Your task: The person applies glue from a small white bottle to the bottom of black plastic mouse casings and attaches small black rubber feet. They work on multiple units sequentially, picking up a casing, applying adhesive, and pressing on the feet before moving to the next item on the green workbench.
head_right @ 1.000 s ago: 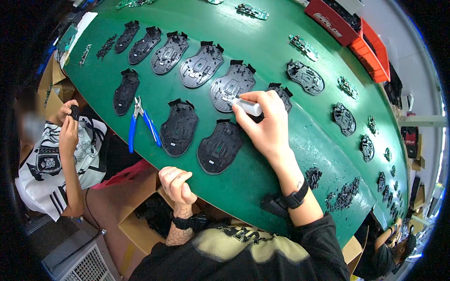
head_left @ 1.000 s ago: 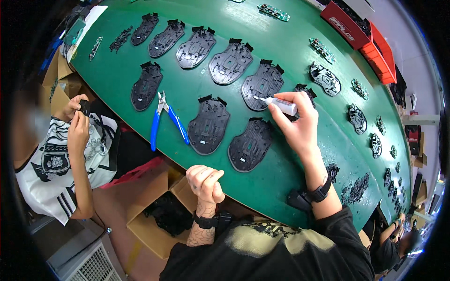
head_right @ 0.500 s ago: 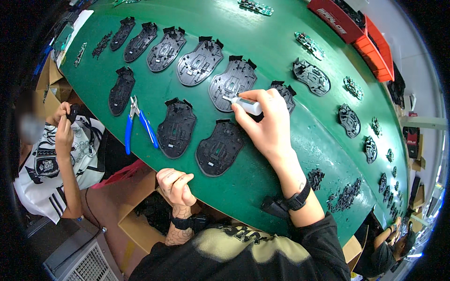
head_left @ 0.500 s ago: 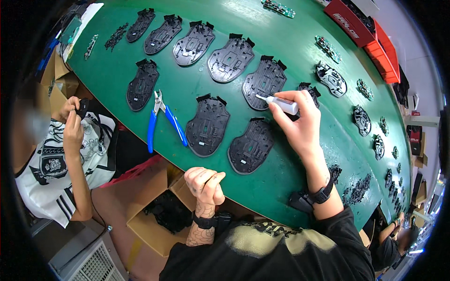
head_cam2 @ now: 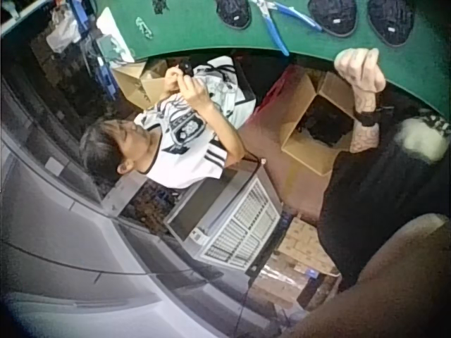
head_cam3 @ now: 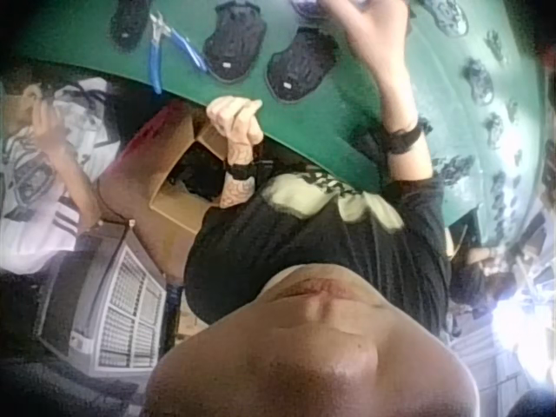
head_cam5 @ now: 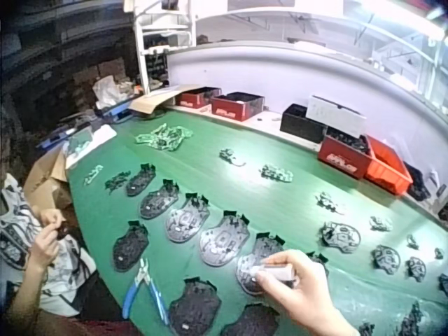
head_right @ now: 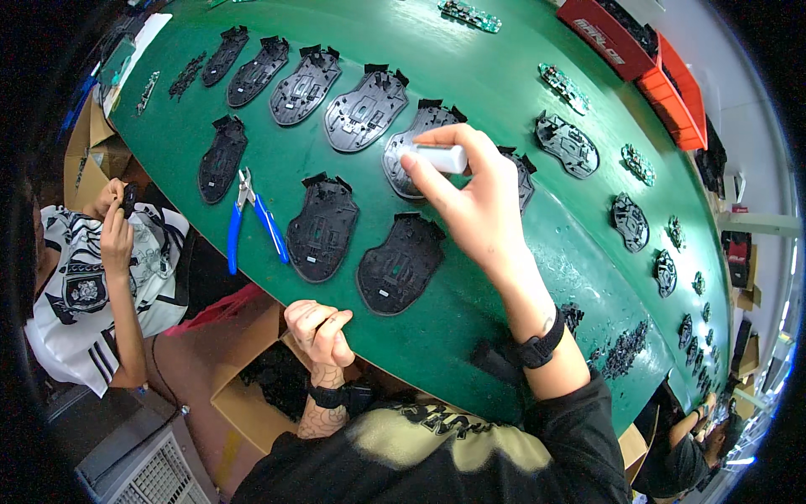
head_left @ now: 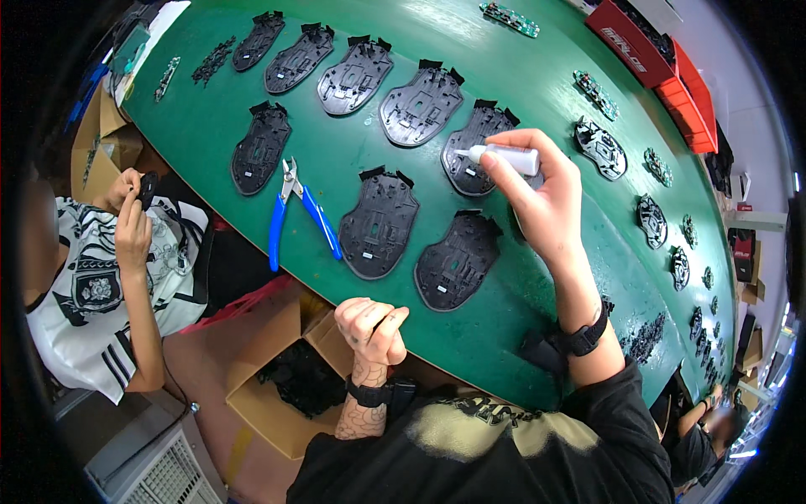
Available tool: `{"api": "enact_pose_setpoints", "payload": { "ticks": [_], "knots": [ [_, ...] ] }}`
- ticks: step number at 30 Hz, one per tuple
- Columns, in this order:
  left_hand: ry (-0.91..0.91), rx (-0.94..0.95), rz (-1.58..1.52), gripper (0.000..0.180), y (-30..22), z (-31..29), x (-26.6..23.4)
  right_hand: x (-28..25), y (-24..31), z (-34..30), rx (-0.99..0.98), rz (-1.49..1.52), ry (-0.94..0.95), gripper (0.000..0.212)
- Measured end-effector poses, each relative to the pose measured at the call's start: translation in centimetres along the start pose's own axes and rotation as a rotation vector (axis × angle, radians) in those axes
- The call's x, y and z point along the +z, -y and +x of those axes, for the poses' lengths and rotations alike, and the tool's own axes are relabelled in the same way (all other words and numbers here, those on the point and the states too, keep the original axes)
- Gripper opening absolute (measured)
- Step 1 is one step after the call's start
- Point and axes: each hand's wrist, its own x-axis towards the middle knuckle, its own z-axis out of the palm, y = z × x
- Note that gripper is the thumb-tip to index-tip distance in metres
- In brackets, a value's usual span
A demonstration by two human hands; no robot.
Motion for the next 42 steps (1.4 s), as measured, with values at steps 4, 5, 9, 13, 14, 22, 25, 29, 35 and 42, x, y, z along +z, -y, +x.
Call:
{"api": "enact_pose_setpoints", "payload": {
  "ticks": [4,5,9,13,14,22,25,29,35,42],
  "knots": [
    [-0.001,-0.020,0.066,0.031,0.8,-0.7,0.1,0.7,0.6,1.9,0.023,0.094,0.035,0.027],
    [-0.004,-0.022,0.095,0.032,1.1,-0.9,0.1,1.1,0.6,2.4,-0.014,0.095,0.021,0.027],
    [0.003,-0.038,0.099,0.045,1.2,-1.5,0.2,2.3,1.0,4.4,-0.035,0.032,0.068,0.027],
    [0.019,-0.036,0.087,0.055,1.5,-1.6,0.1,2.8,1.2,6.1,-0.069,-0.074,0.135,0.031],
    [0.021,-0.028,0.089,0.056,1.7,-1.8,0.1,2.9,1.3,6.2,-0.065,-0.092,0.149,0.032],
    [0.028,-0.035,0.084,0.054,1.7,-1.6,0.0,3.9,0.4,6.6,-0.095,-0.216,0.209,0.034],
    [0.029,-0.028,0.085,0.054,1.8,-1.6,0.0,4.2,0.3,6.7,-0.105,-0.234,0.171,0.033],
    [0.021,-0.024,0.083,0.054,1.8,-1.5,0.0,4.2,0.2,6.9,-0.108,-0.235,0.200,0.034],
    [0.020,-0.024,0.086,0.055,1.9,-1.5,0.0,4.3,0.1,7.0,-0.101,-0.260,0.179,0.035],
    [0.039,-0.033,0.093,0.054,1.8,-1.2,-0.3,5.0,1.7,8.4,-0.130,-0.168,0.183,0.035]
  ]
}}
